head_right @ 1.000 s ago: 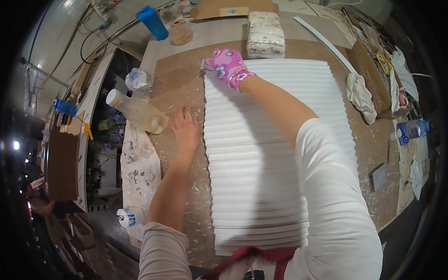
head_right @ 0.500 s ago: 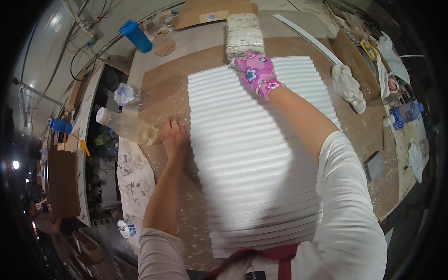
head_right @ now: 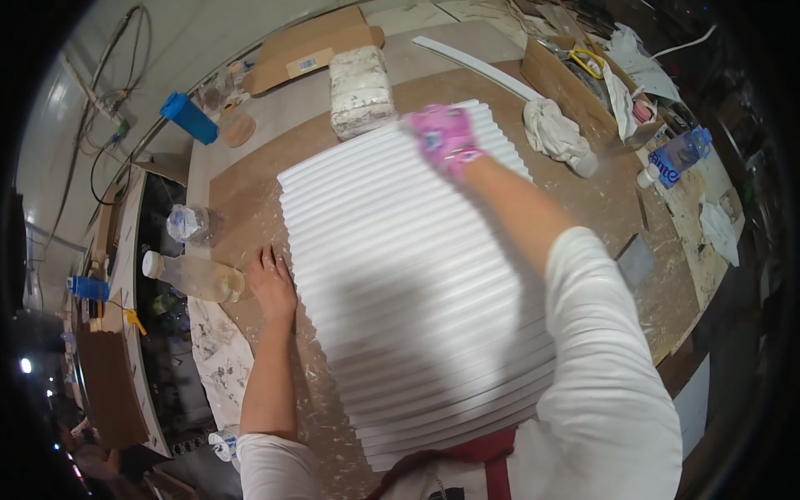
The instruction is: The person cleans a stack of white molding strips by wiping them with a white cloth and a small block.
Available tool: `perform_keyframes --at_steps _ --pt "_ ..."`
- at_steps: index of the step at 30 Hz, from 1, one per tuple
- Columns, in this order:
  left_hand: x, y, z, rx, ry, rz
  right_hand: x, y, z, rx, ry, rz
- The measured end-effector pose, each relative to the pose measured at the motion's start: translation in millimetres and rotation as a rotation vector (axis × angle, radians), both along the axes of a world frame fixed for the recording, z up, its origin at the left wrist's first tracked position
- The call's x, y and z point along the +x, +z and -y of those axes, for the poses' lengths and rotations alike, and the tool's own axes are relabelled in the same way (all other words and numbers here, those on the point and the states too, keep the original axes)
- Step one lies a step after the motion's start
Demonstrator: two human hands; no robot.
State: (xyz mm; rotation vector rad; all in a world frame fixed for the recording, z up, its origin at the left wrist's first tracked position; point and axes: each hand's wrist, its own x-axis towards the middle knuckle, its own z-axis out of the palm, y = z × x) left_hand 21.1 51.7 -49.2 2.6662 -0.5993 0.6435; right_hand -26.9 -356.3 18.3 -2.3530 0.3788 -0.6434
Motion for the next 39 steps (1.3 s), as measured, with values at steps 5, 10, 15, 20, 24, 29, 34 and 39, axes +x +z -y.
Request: perform_keyframes --at_steps 5,10,15,20,24,29,34,39 --pt "0 -4 3 0.035 0.079 -0.082 8 24 -37 -0.311 0.183 0.159" --pt "4 -4 -5 0.052 0.038 -0.128 22 21 -54 -0.679 0.122 0.318" --pt "18 12 -5 -0.597 -0.028 -0.496 -20 -3 117 0.391 -0.235 0.313" --pt "79 41 29 -1.092 -0.035 -0.828 -26 -55 157 0.956 -0.033 0.364" --pt "103 45 48 -1.115 -0.136 -1.060 -27 -41 127 0.814 0.081 0.101" --pt "98 37 51 -1.143 -0.269 -1.072 -13 0 47 0.241 -0.012 0.241" --pt "98 27 56 -1.210 -0.270 -1.041 56 5 -91 -0.298 0.439 0.155" --pt "101 15 61 -1.156 -0.395 -1.133 110 8 -147 -0.621 0.317 -0.229"
